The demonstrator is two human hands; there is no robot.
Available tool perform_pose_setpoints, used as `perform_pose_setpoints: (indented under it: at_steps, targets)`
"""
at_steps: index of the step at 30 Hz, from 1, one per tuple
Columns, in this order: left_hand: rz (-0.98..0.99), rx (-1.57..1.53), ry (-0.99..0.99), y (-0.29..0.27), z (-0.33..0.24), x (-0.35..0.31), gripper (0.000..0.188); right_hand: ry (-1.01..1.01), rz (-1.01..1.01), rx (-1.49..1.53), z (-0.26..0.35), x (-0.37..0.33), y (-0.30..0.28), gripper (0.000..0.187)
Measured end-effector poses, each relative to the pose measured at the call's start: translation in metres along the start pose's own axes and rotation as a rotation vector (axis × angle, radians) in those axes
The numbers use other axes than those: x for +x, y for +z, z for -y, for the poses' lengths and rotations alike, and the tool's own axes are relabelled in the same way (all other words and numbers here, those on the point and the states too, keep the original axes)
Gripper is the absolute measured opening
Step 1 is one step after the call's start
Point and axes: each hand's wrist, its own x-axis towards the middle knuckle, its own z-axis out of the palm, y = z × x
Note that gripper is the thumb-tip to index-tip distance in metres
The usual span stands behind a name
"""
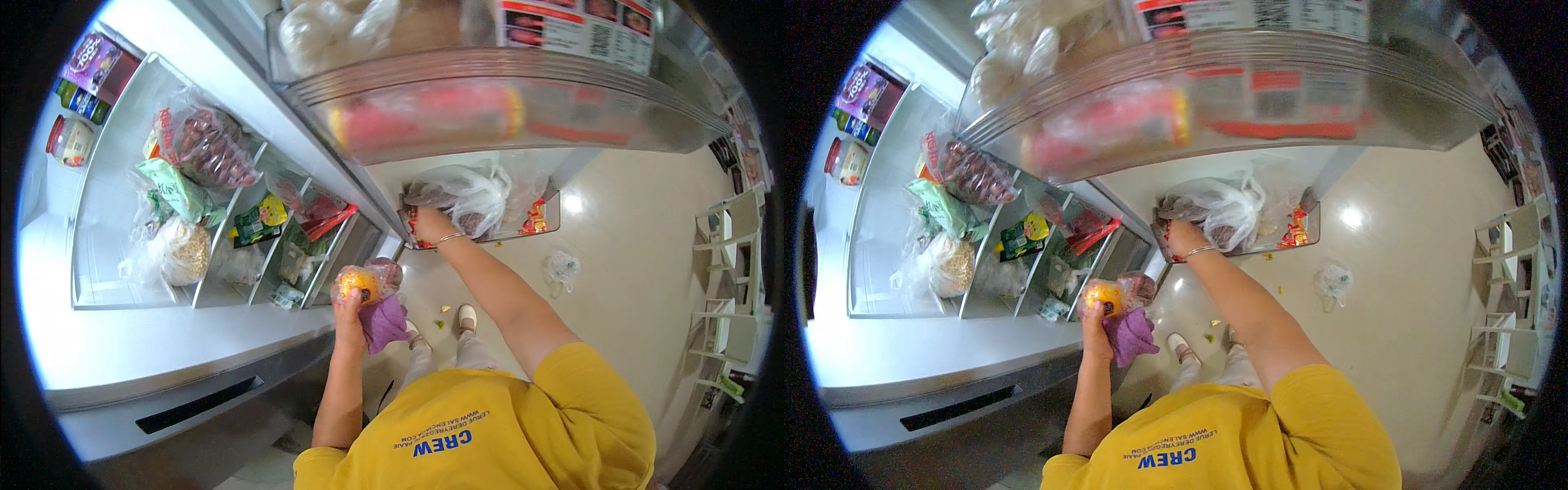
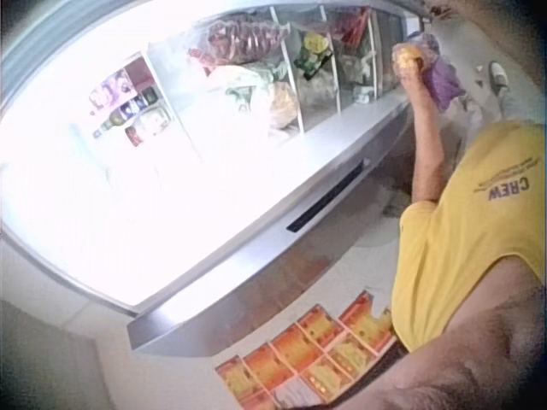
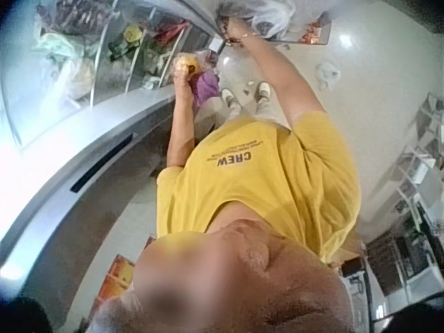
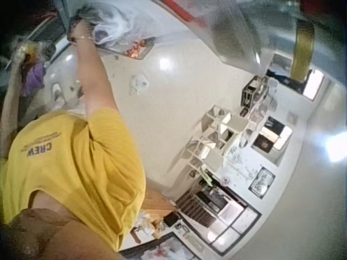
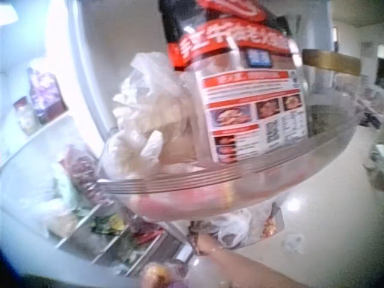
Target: The person organizes items within a refrigerator by moving bags of produce and packaged goods between shelves, placing a container of sauce on a middle shelf, and relocating several plastic bags to different compartments.
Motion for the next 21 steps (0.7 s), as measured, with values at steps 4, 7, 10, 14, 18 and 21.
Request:
perform_pose_setpoints:
  at_steps: [4, 7, 10, 14, 18, 21]
  targets:
    - [-0.016, 0.037, 0.020, -0.013, 0.002, -0.008, 0.060, 0.308, -0.384, 0.185, -0.014, 0.000, -0.003, 0.020]
    - [-0.090, -0.015, 0.001, -0.013, -0.002, -0.008, 0.060, 0.081, -0.227, 0.298, -0.026, 0.003, 0.009, 0.018]
    - [-0.108, -0.050, 0.014, -0.024, 0.000, -0.009, 0.060, -0.066, -0.018, 0.094, -0.006, 0.003, -0.003, 0.018]
    - [-0.101, 0.018, 0.009, -0.024, -0.001, -0.010, 0.058, 0.014, 0.193, -0.357, 0.012, 0.015, -0.013, 0.023]
    - [-0.095, 0.033, 0.017, -0.030, 0.006, -0.011, 0.056, 0.041, 0.458, -0.476, 0.035, 0.014, -0.036, 0.030]
    - [-0.080, 0.034, 0.017, -0.020, 0.007, -0.010, 0.056, 0.006, 0.558, -0.479, 0.010, 0.011, -0.019, 0.032]
